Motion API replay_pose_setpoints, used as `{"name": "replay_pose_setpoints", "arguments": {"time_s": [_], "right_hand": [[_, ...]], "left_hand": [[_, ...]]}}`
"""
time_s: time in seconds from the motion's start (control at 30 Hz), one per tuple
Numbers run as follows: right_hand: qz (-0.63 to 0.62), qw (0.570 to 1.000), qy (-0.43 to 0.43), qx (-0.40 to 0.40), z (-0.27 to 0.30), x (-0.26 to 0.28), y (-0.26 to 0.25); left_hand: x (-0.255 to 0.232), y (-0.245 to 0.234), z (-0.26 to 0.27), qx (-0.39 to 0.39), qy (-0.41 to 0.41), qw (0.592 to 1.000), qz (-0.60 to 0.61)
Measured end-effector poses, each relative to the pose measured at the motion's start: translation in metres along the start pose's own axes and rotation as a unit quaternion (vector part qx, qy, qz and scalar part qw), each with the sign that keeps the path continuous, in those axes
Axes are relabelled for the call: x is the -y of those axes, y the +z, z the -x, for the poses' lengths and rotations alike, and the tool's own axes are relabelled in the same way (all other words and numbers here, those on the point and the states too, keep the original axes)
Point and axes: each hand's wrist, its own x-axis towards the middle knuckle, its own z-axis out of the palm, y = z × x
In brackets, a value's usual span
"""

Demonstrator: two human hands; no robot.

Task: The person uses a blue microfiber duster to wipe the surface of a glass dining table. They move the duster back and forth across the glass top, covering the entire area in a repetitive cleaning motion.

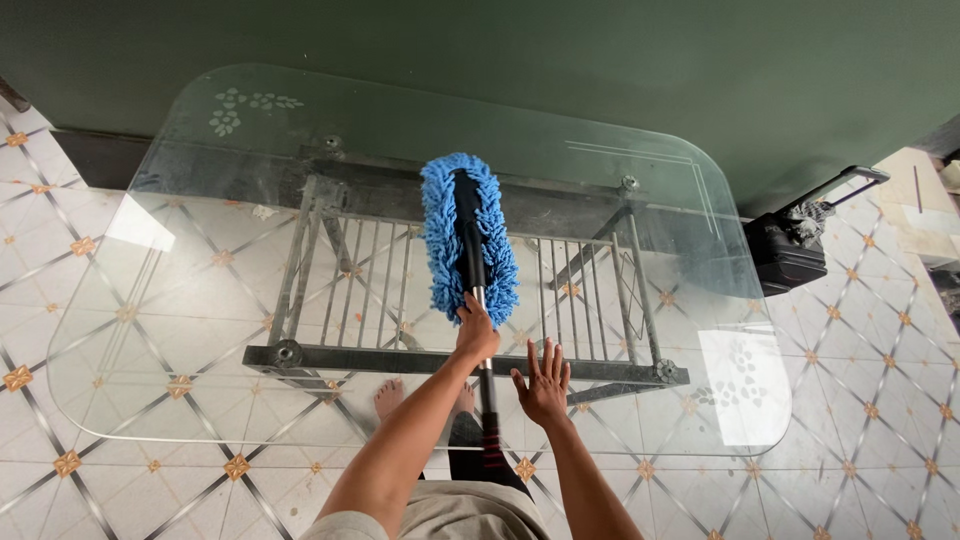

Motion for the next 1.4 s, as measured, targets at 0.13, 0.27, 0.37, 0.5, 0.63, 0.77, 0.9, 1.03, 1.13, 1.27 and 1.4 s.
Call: {"name": "replay_pose_setpoints", "arguments": {"time_s": [0.13, 0.27, 0.37, 0.5, 0.63, 0.77, 0.9, 1.03, 1.13, 1.27, 1.4], "right_hand": [[0.004, 1.0, -0.007, -0.011, -0.002, -0.004, 0.007], [0.014, 1.0, -0.02, -0.018, -0.001, -0.007, 0.012], [0.021, 0.999, -0.018, -0.027, -0.001, -0.005, 0.011], [0.015, 0.999, -0.023, -0.04, -0.002, -0.002, 0.012], [0.008, 0.999, -0.026, -0.037, 0.0, -0.007, 0.015], [0.021, 0.999, -0.021, -0.021, 0.0, -0.009, 0.016], [0.035, 0.998, -0.031, -0.036, -0.004, -0.007, 0.016], [0.136, 0.99, 0.008, 0.038, -0.004, -0.008, 0.015], [-0.006, 0.999, -0.031, -0.031, -0.001, -0.009, 0.013], [-0.006, 0.999, -0.03, -0.023, -0.001, -0.008, 0.013], [0.019, 0.999, -0.028, -0.019, 0.0, -0.007, 0.014]], "left_hand": [[0.001, -0.045, -0.005, -0.027, -0.045, 0.999, -0.002], [0.017, -0.083, 0.001, -0.073, -0.04, 0.99, -0.11], [0.027, -0.089, 0.007, -0.056, 0.008, 0.994, -0.091], [0.047, -0.118, 0.002, -0.016, 0.033, 0.991, -0.132], [0.059, -0.121, -0.013, -0.049, 0.024, 0.99, -0.13], [0.068, -0.116, -0.02, 0.038, 0.052, 0.992, -0.109], [0.08, -0.133, -0.001, 0.187, 0.153, 0.953, -0.184], [0.073, -0.165, 0.014, 0.224, 0.159, 0.928, -0.254], [0.076, -0.189, 0.003, 0.185, 0.059, 0.956, -0.221], [0.116, -0.205, -0.018, 0.005, -0.027, 0.985, -0.173], [0.151, -0.208, -0.018, -0.162, -0.144, 0.971, -0.1]]}}
